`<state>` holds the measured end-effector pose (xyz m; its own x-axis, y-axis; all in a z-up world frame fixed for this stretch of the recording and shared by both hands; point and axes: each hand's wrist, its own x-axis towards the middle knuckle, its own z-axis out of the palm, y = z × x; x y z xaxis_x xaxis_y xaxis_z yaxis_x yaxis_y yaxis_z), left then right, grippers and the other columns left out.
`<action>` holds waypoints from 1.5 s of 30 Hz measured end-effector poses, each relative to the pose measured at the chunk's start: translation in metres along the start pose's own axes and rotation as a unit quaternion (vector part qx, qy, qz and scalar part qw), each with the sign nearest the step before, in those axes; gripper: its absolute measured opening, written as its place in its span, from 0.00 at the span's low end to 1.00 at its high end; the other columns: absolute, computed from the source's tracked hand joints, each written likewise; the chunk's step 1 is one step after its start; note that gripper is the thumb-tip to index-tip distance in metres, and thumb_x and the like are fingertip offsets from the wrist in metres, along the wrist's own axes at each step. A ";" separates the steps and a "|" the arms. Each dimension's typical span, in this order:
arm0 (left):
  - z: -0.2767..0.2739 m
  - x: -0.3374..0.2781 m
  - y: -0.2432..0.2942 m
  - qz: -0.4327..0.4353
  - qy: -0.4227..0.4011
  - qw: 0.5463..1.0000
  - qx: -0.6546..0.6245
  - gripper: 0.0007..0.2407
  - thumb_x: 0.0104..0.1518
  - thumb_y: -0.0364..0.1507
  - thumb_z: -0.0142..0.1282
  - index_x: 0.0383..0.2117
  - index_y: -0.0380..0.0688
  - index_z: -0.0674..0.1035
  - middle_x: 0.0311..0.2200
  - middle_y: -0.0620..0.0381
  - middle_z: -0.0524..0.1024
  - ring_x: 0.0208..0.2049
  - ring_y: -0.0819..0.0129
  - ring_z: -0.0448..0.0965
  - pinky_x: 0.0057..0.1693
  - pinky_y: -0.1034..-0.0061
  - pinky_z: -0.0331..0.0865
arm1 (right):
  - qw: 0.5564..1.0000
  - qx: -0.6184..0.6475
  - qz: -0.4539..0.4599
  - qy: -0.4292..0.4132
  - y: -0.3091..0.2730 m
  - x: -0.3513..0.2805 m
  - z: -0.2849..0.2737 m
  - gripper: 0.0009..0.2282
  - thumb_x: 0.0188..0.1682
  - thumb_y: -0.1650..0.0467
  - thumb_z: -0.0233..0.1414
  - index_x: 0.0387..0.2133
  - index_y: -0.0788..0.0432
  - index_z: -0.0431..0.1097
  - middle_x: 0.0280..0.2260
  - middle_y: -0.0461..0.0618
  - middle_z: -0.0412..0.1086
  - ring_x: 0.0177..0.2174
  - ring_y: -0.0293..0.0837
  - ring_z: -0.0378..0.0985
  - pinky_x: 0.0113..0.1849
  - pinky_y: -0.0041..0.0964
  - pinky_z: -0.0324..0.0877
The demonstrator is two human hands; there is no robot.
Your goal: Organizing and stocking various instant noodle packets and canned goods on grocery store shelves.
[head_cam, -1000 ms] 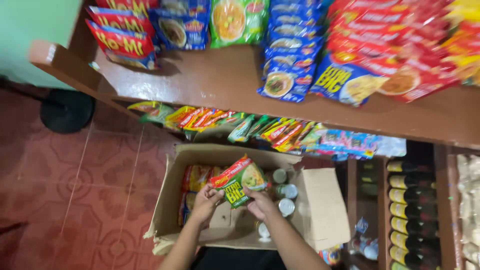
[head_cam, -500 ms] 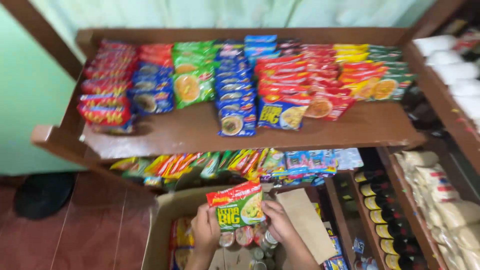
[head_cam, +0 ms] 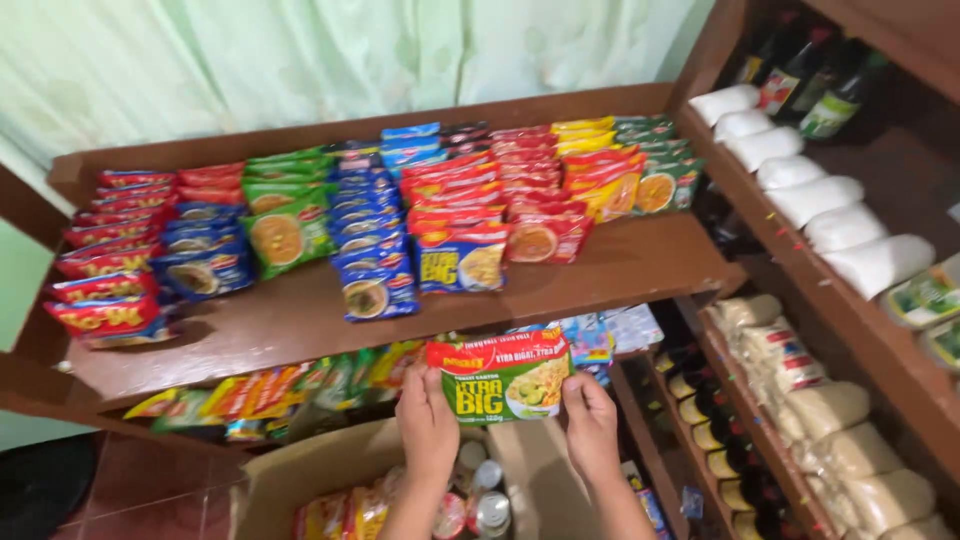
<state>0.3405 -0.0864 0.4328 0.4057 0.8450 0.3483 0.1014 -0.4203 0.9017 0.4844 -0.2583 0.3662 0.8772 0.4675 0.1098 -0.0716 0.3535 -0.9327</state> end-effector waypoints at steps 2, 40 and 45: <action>0.026 -0.001 0.017 0.012 0.038 0.999 -0.013 0.06 0.68 0.27 0.47 0.34 0.38 0.74 0.26 0.44 0.76 0.28 0.47 0.78 0.37 0.65 0.70 | 0.998 -0.063 0.000 -0.014 -0.007 0.008 -0.022 0.11 0.58 0.68 0.49 0.40 0.64 0.75 0.39 0.47 0.76 0.40 0.36 0.74 0.46 0.34 0.70; 0.421 0.113 0.092 -0.080 -0.204 0.960 0.174 0.20 0.55 0.39 0.60 0.50 0.47 0.69 0.51 0.46 0.74 0.47 0.39 0.76 0.49 0.48 0.71 | 0.962 0.214 -0.040 0.163 0.008 0.425 -0.235 0.25 0.48 0.64 0.61 0.58 0.60 0.65 0.58 0.44 0.68 0.57 0.38 0.68 0.59 0.33 0.59; 0.441 0.120 0.090 -0.110 -0.130 0.969 0.182 0.11 0.60 0.39 0.55 0.41 0.49 0.73 0.45 0.49 0.79 0.43 0.40 0.79 0.45 0.45 0.71 | 0.961 0.229 -0.060 0.141 0.014 0.424 -0.238 0.30 0.46 0.70 0.62 0.62 0.66 0.62 0.59 0.50 0.67 0.60 0.43 0.65 0.62 0.38 0.56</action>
<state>0.7995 -0.1685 0.4432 0.5486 0.8352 0.0394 0.5048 -0.3684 0.7807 0.9682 -0.2477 0.3179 0.9813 0.1855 0.0505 -0.1059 0.7408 -0.6633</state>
